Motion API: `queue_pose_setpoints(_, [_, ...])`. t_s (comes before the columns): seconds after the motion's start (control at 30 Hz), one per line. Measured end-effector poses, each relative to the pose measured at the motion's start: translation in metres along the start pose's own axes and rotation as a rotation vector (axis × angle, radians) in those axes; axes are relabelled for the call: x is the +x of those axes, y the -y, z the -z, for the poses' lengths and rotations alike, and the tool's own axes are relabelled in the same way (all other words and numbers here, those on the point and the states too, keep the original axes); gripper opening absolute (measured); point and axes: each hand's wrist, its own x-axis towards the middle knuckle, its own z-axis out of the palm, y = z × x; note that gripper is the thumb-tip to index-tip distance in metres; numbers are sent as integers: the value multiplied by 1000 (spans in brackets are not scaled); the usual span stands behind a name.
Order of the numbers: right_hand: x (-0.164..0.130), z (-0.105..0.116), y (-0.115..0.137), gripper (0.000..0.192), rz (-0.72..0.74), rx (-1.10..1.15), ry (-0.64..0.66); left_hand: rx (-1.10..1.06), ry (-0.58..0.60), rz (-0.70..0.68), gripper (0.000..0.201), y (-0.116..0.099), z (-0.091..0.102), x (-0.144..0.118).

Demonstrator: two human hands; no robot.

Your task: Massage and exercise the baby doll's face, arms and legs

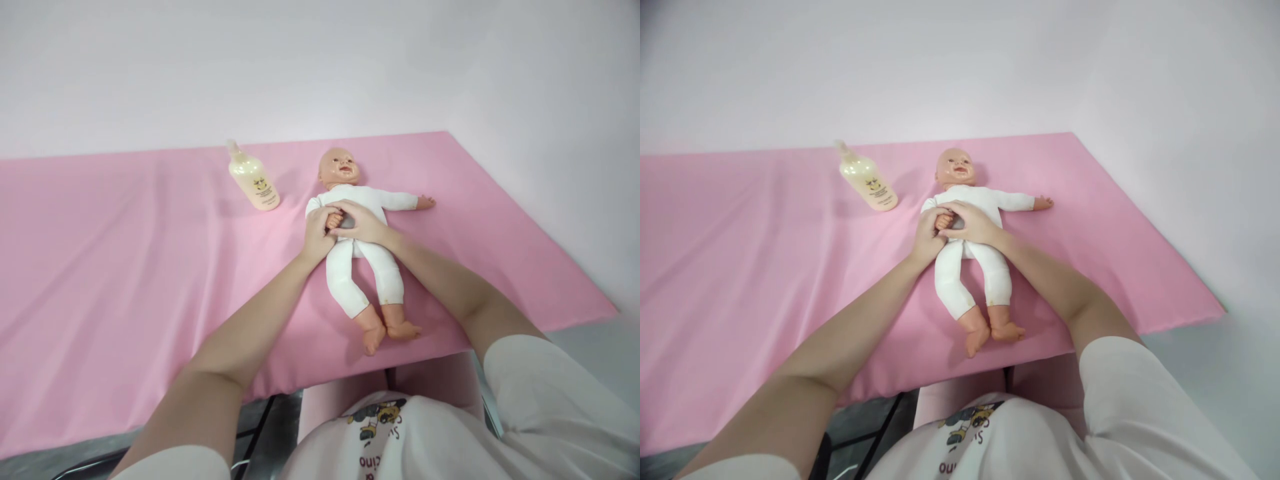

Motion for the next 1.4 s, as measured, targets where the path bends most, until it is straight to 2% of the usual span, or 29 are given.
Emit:
queue_pose_setpoints(0.17, [0,1,2,47,0,10,-6,-26,-12,-17,23,-2,1,0])
queue_pose_setpoints(0.37, [1,1,2,46,-14,31,2,-21,-10,66,16,-7,2,2])
queue_pose_setpoints(0.47, [1,1,1,45,-10,28,4,-42,-15,37,17,-7,2,1])
queue_pose_setpoints(0.6, [0,2,3,36,-1,24,-1,-51,-7,-2,20,-4,2,-1])
queue_pose_setpoints(0.7, [-1,2,3,31,12,23,-21,-22,5,37,23,-4,2,-1])
queue_pose_setpoints(0.87, [0,1,0,36,27,20,-18,9,22,82,24,-7,2,0])
queue_pose_setpoints(1.4, [0,2,4,35,6,29,-5,18,19,12,17,-3,2,-1])
